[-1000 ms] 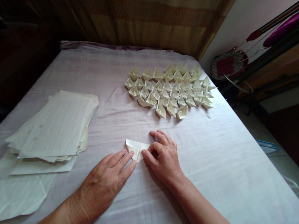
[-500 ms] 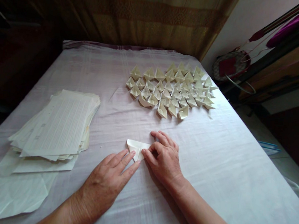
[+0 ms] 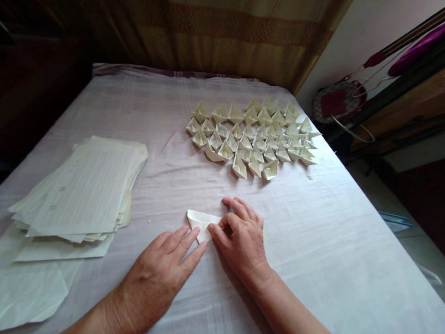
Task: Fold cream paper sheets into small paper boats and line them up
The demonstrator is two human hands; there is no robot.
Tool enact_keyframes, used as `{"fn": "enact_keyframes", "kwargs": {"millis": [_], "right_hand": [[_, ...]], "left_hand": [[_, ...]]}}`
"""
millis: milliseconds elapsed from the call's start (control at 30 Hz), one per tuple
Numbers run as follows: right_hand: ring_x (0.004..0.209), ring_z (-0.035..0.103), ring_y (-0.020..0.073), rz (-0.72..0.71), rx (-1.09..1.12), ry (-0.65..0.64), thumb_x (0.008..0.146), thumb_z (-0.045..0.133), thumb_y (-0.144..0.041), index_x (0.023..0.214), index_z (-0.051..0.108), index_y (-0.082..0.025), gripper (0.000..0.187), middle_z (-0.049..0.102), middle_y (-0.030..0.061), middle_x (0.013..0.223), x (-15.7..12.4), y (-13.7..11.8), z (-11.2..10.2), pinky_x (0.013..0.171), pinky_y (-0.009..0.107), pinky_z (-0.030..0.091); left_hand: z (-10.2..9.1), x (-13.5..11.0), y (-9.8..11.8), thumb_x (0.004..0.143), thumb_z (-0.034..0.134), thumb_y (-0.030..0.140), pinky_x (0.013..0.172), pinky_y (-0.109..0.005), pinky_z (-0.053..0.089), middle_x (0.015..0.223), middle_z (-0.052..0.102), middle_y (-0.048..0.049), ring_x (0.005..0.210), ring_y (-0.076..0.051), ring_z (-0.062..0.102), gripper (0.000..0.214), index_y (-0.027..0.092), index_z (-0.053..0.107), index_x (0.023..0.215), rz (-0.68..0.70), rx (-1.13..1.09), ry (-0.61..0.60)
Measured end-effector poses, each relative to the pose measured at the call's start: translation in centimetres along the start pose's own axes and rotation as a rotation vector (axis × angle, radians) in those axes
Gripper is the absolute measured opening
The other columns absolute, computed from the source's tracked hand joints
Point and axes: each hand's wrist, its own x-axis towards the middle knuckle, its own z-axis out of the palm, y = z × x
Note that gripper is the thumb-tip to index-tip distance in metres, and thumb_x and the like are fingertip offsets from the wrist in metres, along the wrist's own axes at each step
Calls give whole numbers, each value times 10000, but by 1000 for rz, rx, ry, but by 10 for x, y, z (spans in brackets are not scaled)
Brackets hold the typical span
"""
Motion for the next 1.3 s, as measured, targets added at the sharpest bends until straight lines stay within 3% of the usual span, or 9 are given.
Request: {"fn": "enact_keyframes", "kwargs": {"millis": [333,633,1100,1300], "right_hand": [[1292,492,306,18,13,-3,788,707,-243,663,590,-225,173,661,61,1278,-1,0,1,1035,500,337],[1300,486,310,10,31,-7,802,706,-260,670,600,-230,172,658,64,1279,-1,0,0,1042,512,339],[1289,494,309,7,23,-3,784,740,-261,689,601,-226,172,659,62,1279,-2,2,1,1033,504,339],[1295,487,301,-1,29,-12,807,712,-283,803,617,-235,106,646,67,1289,-3,3,1,1037,492,336]], "left_hand": [[4,-1,4,989,333,142,999,-437,390,1283,669,-98,1156,-249,601,408,210,652,1233,-37,-6,-1],[0,9,10,943,455,156,1006,-435,381,1240,689,-72,1092,-245,608,364,197,646,1250,-92,22,-13],[0,11,9,915,486,147,996,-426,386,1217,688,-81,1094,-251,589,372,168,637,1254,-84,20,-13],[0,12,10,896,510,145,986,-424,391,1202,688,-85,1081,-254,587,370,166,645,1239,-85,15,-33]]}}
